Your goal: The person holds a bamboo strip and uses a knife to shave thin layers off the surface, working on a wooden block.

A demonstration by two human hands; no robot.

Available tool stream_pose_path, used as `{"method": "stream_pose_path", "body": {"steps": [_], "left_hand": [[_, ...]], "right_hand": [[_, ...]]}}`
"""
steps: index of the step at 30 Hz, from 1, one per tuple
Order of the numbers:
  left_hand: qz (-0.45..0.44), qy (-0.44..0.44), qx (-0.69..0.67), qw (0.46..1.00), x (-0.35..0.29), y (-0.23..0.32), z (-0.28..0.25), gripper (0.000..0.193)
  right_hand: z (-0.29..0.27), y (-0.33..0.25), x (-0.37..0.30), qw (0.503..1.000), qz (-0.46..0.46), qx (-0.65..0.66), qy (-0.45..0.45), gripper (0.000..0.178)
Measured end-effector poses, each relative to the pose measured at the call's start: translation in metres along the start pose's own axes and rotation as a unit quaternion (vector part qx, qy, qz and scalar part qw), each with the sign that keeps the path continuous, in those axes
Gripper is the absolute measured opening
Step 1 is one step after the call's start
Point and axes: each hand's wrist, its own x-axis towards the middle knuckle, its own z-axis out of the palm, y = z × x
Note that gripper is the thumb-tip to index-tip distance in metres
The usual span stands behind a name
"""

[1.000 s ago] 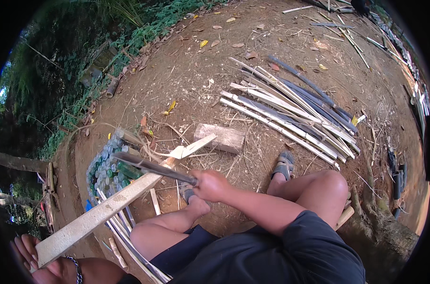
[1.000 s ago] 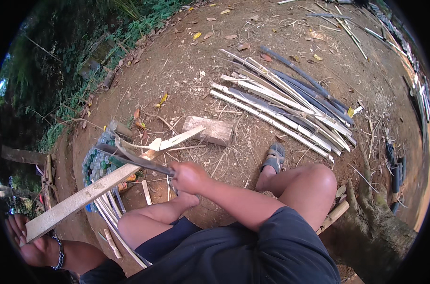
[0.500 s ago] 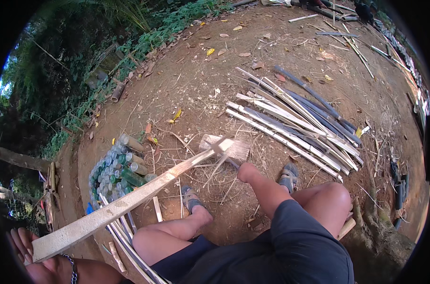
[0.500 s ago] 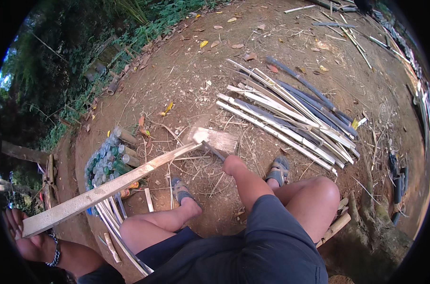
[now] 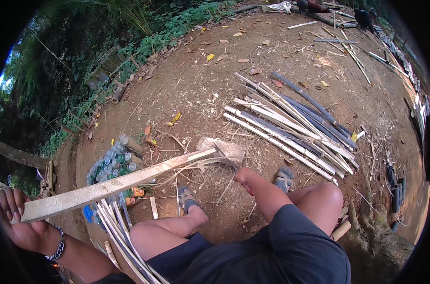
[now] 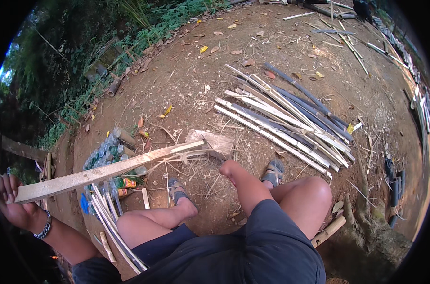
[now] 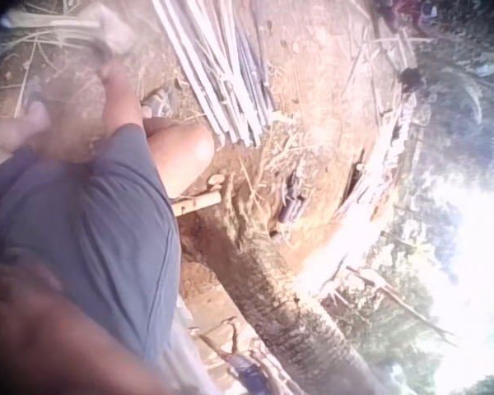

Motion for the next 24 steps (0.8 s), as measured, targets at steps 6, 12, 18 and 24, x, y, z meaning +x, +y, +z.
{"method": "stream_pose_path", "body": {"steps": [6,12,18,24], "left_hand": [[0.06,-0.005,-0.018,0.998,-0.007,-0.012,-0.011,0.011],[0.048,-0.055,-0.034,0.997,-0.013,-0.012,0.003,0.015],[0.078,0.068,0.026,0.994,-0.037,-0.005,0.021,0.037],[0.065,-0.013,-0.018,0.998,-0.066,0.009,0.035,0.033]], "right_hand": [[-0.019,-0.022,-0.05,0.988,0.062,0.107,0.093,0.025],[-0.12,-0.051,-0.099,0.953,0.212,-0.093,0.193,0.035],[-0.154,-0.079,-0.144,0.909,0.183,0.118,0.354,0.03],[-0.064,-0.194,-0.218,0.939,-0.071,0.192,0.275,0.024]]}}
